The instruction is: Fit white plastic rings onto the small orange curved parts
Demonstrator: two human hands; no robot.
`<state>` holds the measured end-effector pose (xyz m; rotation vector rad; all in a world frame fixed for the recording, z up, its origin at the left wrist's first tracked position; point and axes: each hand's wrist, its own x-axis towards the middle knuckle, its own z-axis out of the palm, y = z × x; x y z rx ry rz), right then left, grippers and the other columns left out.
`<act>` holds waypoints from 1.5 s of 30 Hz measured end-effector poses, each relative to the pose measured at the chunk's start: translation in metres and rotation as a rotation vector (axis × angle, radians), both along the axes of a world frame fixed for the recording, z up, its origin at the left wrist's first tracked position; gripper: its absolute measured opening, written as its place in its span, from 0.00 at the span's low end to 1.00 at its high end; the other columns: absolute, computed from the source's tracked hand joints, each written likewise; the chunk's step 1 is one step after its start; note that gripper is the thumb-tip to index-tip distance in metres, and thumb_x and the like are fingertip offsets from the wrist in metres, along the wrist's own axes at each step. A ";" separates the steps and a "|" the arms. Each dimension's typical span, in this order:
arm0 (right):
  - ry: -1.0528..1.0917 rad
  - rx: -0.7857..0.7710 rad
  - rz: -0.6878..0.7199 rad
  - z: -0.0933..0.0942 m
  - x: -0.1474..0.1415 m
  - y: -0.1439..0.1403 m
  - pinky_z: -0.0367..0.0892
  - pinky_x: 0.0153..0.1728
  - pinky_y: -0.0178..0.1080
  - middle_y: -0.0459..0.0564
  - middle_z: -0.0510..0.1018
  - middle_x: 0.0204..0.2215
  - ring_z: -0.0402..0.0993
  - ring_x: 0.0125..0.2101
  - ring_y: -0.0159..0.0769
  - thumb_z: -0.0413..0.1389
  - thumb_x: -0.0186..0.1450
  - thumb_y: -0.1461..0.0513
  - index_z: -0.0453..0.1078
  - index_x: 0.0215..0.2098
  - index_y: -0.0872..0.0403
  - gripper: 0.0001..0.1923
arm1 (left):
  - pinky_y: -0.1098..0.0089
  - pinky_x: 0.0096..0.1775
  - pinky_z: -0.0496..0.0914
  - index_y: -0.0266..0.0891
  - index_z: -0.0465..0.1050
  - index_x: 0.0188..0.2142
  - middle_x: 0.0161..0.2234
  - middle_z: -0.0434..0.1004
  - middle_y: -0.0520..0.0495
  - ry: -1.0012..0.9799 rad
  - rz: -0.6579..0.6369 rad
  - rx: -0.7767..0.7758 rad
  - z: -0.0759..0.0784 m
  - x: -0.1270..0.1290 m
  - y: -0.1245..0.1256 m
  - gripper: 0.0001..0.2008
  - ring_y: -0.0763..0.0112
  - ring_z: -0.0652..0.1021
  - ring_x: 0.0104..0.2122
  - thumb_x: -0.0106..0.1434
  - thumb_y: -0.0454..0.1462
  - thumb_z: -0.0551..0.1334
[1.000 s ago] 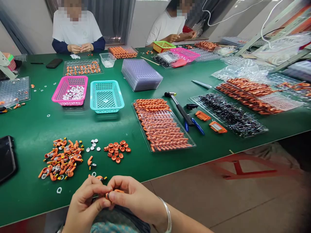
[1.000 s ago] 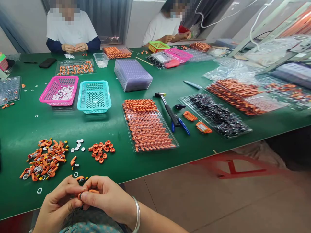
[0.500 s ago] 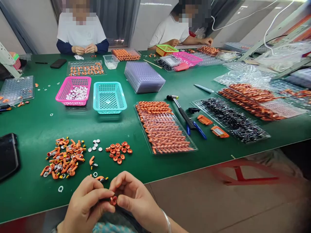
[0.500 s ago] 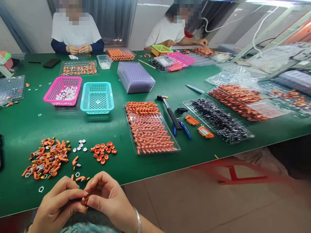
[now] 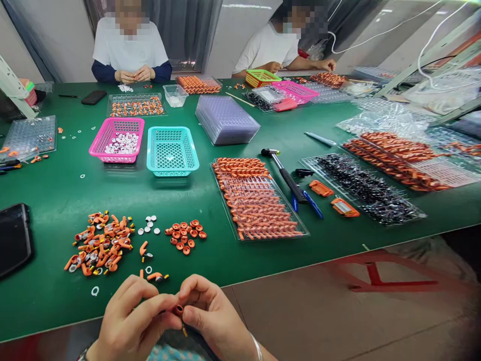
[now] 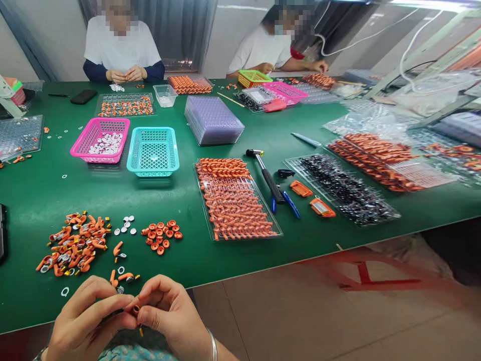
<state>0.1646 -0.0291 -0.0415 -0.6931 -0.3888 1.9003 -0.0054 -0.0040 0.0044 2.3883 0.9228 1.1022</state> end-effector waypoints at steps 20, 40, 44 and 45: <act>-0.050 -0.041 -0.051 0.004 -0.006 -0.002 0.71 0.29 0.28 0.46 0.84 0.24 0.77 0.25 0.28 0.75 0.43 0.62 0.81 0.26 0.52 0.12 | 0.67 0.32 0.72 0.31 0.77 0.44 0.31 0.76 0.44 0.042 0.011 0.146 0.003 -0.002 -0.011 0.13 0.67 0.72 0.32 0.61 0.24 0.63; -0.077 -0.034 -0.118 0.004 -0.012 -0.003 0.70 0.25 0.29 0.45 0.82 0.22 0.75 0.23 0.28 0.75 0.41 0.64 0.81 0.21 0.52 0.10 | 0.69 0.32 0.73 0.32 0.76 0.43 0.29 0.77 0.45 0.056 -0.038 0.115 0.009 0.000 -0.008 0.10 0.68 0.74 0.29 0.62 0.26 0.61; -0.070 -0.051 -0.113 0.004 -0.011 -0.004 0.70 0.25 0.29 0.45 0.82 0.22 0.75 0.22 0.28 0.76 0.41 0.64 0.80 0.21 0.52 0.11 | 0.70 0.31 0.73 0.36 0.76 0.42 0.29 0.76 0.47 0.022 -0.017 0.056 0.011 0.002 -0.006 0.09 0.70 0.75 0.29 0.63 0.26 0.61; -0.062 -0.060 -0.104 0.004 -0.011 -0.004 0.71 0.25 0.30 0.45 0.82 0.23 0.75 0.22 0.29 0.75 0.41 0.63 0.80 0.22 0.52 0.11 | 0.71 0.30 0.73 0.37 0.76 0.41 0.28 0.76 0.47 0.012 -0.005 0.041 0.012 0.003 -0.006 0.09 0.70 0.74 0.28 0.63 0.27 0.61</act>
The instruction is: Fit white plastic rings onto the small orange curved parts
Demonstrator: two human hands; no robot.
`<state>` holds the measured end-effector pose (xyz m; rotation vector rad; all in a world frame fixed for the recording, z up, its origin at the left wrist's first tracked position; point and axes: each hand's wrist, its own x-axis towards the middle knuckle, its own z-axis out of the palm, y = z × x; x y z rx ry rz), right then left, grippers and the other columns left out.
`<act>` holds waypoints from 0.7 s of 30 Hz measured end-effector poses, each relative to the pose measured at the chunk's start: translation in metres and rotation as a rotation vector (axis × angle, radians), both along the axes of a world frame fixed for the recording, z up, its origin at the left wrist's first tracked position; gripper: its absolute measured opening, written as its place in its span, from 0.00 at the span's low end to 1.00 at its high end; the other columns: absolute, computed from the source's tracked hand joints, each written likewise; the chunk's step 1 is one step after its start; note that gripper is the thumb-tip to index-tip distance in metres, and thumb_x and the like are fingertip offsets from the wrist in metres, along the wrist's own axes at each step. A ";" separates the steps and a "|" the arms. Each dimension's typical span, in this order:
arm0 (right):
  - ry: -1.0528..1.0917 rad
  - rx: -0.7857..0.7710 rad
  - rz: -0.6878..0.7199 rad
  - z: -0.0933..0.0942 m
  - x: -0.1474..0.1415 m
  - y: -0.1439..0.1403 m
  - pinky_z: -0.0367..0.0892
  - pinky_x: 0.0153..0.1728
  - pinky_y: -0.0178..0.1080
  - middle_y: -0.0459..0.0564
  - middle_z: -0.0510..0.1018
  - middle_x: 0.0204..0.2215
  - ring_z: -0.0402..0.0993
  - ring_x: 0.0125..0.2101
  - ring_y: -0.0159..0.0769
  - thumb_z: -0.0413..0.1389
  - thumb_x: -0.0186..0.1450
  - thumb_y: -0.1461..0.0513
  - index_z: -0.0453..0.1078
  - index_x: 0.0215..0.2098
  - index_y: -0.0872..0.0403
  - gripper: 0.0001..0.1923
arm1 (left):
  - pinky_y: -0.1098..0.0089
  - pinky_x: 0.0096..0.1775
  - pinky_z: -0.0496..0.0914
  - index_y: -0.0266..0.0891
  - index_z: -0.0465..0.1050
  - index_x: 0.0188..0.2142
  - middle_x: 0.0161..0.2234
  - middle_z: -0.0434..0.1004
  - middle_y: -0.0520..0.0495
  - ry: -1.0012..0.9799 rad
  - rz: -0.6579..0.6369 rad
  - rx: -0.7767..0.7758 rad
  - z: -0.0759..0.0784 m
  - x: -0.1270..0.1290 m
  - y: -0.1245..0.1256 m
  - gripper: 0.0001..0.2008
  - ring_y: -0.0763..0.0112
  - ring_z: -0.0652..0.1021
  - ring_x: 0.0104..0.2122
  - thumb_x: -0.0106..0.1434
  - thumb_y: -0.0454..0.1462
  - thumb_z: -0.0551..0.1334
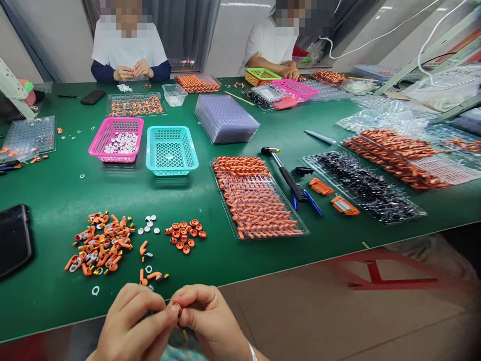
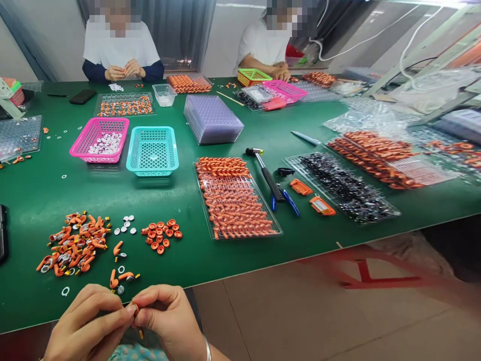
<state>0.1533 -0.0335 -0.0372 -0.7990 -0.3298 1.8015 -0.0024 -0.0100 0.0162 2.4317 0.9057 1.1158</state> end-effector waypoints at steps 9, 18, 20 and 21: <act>0.043 -0.001 0.044 0.006 0.000 0.002 0.70 0.27 0.29 0.46 0.83 0.23 0.77 0.22 0.28 0.75 0.43 0.61 0.79 0.25 0.55 0.14 | 0.68 0.32 0.72 0.36 0.77 0.42 0.30 0.76 0.47 -0.020 0.058 0.024 -0.005 -0.005 -0.005 0.14 0.68 0.74 0.30 0.59 0.24 0.64; 0.033 -0.001 0.027 0.006 -0.001 0.001 0.71 0.27 0.27 0.46 0.84 0.23 0.77 0.23 0.27 0.75 0.43 0.63 0.80 0.24 0.53 0.12 | 0.68 0.31 0.69 0.35 0.77 0.43 0.29 0.77 0.47 0.036 0.062 0.148 -0.011 -0.008 -0.003 0.13 0.69 0.74 0.29 0.59 0.26 0.64; 0.024 -0.005 0.015 0.006 -0.001 0.000 0.71 0.27 0.27 0.45 0.84 0.24 0.77 0.24 0.27 0.75 0.43 0.64 0.80 0.23 0.53 0.11 | 0.68 0.32 0.69 0.35 0.77 0.42 0.29 0.77 0.47 0.046 0.057 0.152 -0.010 -0.008 -0.004 0.11 0.69 0.74 0.29 0.60 0.26 0.63; 0.017 -0.005 0.007 0.005 -0.001 -0.001 0.71 0.28 0.27 0.45 0.84 0.24 0.78 0.24 0.27 0.75 0.43 0.64 0.80 0.23 0.52 0.11 | 0.68 0.32 0.69 0.34 0.77 0.42 0.29 0.77 0.47 0.049 0.058 0.150 -0.010 -0.008 -0.005 0.11 0.69 0.74 0.29 0.60 0.25 0.63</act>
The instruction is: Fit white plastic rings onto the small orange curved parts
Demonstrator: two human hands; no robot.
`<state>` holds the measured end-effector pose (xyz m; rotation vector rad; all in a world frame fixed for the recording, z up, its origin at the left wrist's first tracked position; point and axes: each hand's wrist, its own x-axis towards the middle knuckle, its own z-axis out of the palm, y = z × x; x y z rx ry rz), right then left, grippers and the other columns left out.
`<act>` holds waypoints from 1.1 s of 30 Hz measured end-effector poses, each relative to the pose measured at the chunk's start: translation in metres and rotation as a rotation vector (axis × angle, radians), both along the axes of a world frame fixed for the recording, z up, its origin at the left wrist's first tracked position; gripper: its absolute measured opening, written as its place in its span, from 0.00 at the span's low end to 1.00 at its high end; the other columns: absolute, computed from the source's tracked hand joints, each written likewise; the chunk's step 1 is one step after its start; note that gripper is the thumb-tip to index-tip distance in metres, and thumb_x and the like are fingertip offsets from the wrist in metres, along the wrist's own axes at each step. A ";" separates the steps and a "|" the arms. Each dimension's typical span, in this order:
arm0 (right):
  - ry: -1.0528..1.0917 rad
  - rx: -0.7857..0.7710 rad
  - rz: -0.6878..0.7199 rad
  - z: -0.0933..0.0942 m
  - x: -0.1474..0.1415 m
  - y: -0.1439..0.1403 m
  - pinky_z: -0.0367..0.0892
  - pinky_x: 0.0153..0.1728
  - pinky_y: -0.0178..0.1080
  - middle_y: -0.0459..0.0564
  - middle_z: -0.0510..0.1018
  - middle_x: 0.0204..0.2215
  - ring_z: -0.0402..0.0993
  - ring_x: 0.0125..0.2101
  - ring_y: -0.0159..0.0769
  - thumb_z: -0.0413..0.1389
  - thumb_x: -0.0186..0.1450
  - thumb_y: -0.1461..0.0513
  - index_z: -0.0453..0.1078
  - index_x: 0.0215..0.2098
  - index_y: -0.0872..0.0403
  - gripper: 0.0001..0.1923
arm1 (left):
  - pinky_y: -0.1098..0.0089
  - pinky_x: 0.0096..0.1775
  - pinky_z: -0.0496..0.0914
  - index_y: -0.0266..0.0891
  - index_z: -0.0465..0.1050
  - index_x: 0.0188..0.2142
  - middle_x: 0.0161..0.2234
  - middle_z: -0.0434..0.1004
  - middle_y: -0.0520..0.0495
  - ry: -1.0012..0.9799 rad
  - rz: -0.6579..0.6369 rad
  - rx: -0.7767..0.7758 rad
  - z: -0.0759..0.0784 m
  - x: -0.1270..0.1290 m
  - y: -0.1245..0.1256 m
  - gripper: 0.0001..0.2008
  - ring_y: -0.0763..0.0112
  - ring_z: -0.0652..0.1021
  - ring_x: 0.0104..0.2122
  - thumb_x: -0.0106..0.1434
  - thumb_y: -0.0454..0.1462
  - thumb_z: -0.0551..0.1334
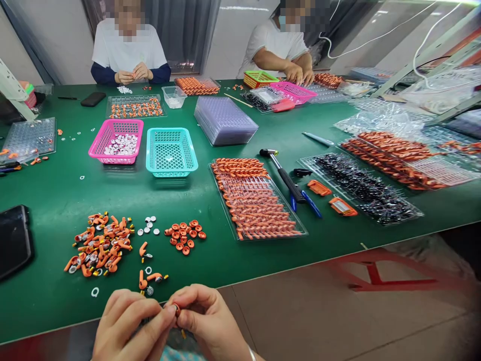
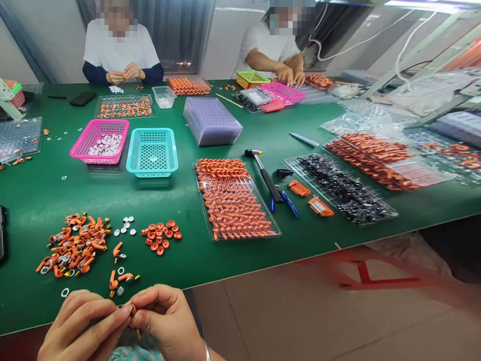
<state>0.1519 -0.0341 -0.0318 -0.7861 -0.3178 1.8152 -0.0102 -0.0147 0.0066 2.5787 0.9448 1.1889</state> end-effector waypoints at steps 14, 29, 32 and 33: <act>0.090 0.050 0.018 -0.011 -0.001 0.000 0.71 0.25 0.26 0.45 0.84 0.24 0.78 0.22 0.26 0.74 0.47 0.65 0.79 0.26 0.54 0.10 | 0.73 0.31 0.72 0.39 0.75 0.41 0.30 0.73 0.49 -0.066 -0.072 -0.272 0.006 0.004 0.008 0.10 0.71 0.74 0.28 0.64 0.27 0.60; -0.123 0.212 0.111 -0.005 0.010 0.006 0.67 0.29 0.26 0.44 0.77 0.26 0.72 0.26 0.25 0.73 0.48 0.61 0.82 0.29 0.51 0.10 | 0.78 0.30 0.72 0.44 0.73 0.32 0.25 0.76 0.56 -0.198 0.113 -0.613 0.003 0.004 0.008 0.05 0.74 0.77 0.25 0.58 0.36 0.69; -0.229 0.314 0.162 0.002 0.017 0.009 0.68 0.28 0.29 0.45 0.75 0.28 0.72 0.25 0.26 0.69 0.55 0.60 0.82 0.31 0.50 0.06 | 0.80 0.29 0.71 0.44 0.74 0.31 0.25 0.78 0.57 -0.227 0.103 -0.711 0.003 0.004 0.008 0.05 0.75 0.77 0.24 0.56 0.36 0.69; -0.256 0.335 0.168 0.005 0.018 0.009 0.67 0.26 0.29 0.45 0.75 0.28 0.71 0.23 0.25 0.68 0.57 0.59 0.81 0.32 0.51 0.05 | 0.81 0.29 0.72 0.44 0.75 0.31 0.24 0.78 0.57 -0.233 0.102 -0.746 0.004 0.004 0.008 0.05 0.75 0.78 0.24 0.56 0.36 0.69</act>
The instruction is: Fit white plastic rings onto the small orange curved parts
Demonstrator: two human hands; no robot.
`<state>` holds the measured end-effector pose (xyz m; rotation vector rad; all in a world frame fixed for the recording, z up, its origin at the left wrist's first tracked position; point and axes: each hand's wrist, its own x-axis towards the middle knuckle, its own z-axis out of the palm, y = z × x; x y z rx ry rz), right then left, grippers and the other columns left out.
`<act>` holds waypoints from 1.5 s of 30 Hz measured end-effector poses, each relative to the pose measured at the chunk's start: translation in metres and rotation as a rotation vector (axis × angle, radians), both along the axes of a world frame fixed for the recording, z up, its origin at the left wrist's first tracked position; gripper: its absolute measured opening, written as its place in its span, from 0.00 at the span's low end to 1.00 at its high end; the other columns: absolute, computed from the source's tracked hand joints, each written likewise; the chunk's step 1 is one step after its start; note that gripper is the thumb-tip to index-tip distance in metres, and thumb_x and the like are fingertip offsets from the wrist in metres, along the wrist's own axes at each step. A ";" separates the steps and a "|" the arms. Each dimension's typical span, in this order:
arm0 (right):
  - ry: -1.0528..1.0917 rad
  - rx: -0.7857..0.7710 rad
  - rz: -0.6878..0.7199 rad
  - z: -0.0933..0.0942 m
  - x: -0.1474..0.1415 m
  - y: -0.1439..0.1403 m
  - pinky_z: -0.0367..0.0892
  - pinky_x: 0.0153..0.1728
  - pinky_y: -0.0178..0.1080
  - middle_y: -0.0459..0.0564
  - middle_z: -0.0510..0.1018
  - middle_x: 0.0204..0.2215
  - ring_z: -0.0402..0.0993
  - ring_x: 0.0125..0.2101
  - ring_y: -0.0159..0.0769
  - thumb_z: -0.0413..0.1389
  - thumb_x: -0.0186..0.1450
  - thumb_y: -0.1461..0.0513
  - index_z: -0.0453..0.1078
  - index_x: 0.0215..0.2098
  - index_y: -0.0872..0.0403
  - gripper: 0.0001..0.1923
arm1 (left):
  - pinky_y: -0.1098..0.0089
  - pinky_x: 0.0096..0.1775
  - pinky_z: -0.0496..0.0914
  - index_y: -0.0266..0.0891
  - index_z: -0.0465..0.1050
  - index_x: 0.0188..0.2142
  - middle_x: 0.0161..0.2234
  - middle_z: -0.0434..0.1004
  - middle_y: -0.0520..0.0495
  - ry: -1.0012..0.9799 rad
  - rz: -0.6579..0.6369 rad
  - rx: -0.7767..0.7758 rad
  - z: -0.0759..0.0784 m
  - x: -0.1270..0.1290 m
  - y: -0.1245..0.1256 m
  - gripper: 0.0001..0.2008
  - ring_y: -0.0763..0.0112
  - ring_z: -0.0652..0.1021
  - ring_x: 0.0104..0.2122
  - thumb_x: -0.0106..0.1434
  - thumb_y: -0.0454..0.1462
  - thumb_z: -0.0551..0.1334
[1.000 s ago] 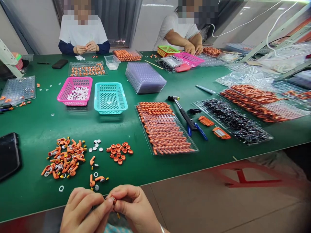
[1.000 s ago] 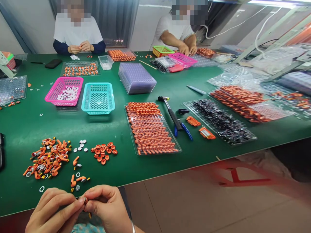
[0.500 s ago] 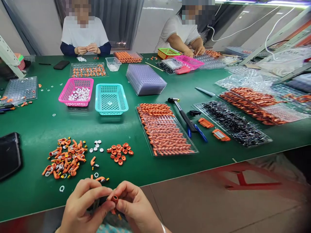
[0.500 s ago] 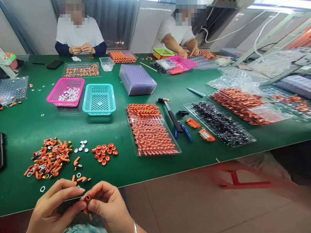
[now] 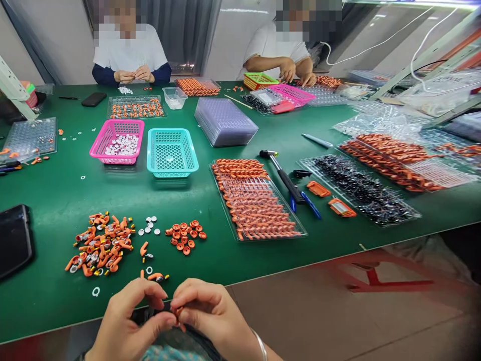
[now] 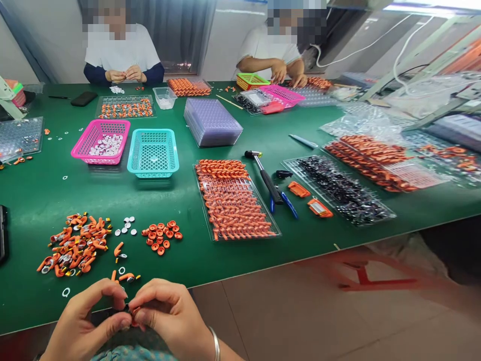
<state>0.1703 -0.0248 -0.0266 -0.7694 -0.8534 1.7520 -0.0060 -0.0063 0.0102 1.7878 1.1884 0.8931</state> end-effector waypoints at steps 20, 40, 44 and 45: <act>0.003 0.005 -0.257 -0.001 -0.012 -0.006 0.74 0.34 0.30 0.46 0.82 0.31 0.77 0.30 0.30 0.66 0.60 0.62 0.79 0.35 0.48 0.04 | 0.78 0.30 0.71 0.38 0.78 0.28 0.24 0.78 0.52 -0.458 0.325 -0.629 0.001 0.013 -0.010 0.13 0.72 0.77 0.26 0.46 0.42 0.75; -0.272 0.283 -0.102 -0.011 -0.004 0.002 0.71 0.36 0.37 0.51 0.80 0.34 0.76 0.33 0.36 0.65 0.59 0.64 0.79 0.38 0.50 0.08 | 0.79 0.30 0.73 0.40 0.82 0.26 0.25 0.80 0.51 -0.404 0.275 -0.527 -0.001 0.007 -0.009 0.07 0.72 0.78 0.26 0.50 0.41 0.73; -0.243 0.212 -0.188 -0.011 -0.007 0.002 0.72 0.35 0.36 0.50 0.81 0.30 0.77 0.32 0.36 0.67 0.57 0.63 0.78 0.33 0.52 0.06 | 0.77 0.31 0.74 0.42 0.82 0.28 0.27 0.81 0.49 -0.252 0.149 -0.294 -0.008 0.000 -0.009 0.01 0.69 0.80 0.28 0.55 0.35 0.69; -0.215 0.191 -0.202 -0.011 -0.008 0.002 0.73 0.34 0.35 0.49 0.81 0.30 0.77 0.32 0.35 0.67 0.56 0.63 0.77 0.31 0.52 0.05 | 0.76 0.31 0.75 0.42 0.82 0.29 0.28 0.81 0.48 -0.224 0.125 -0.269 -0.009 -0.001 -0.009 0.02 0.68 0.80 0.28 0.56 0.34 0.68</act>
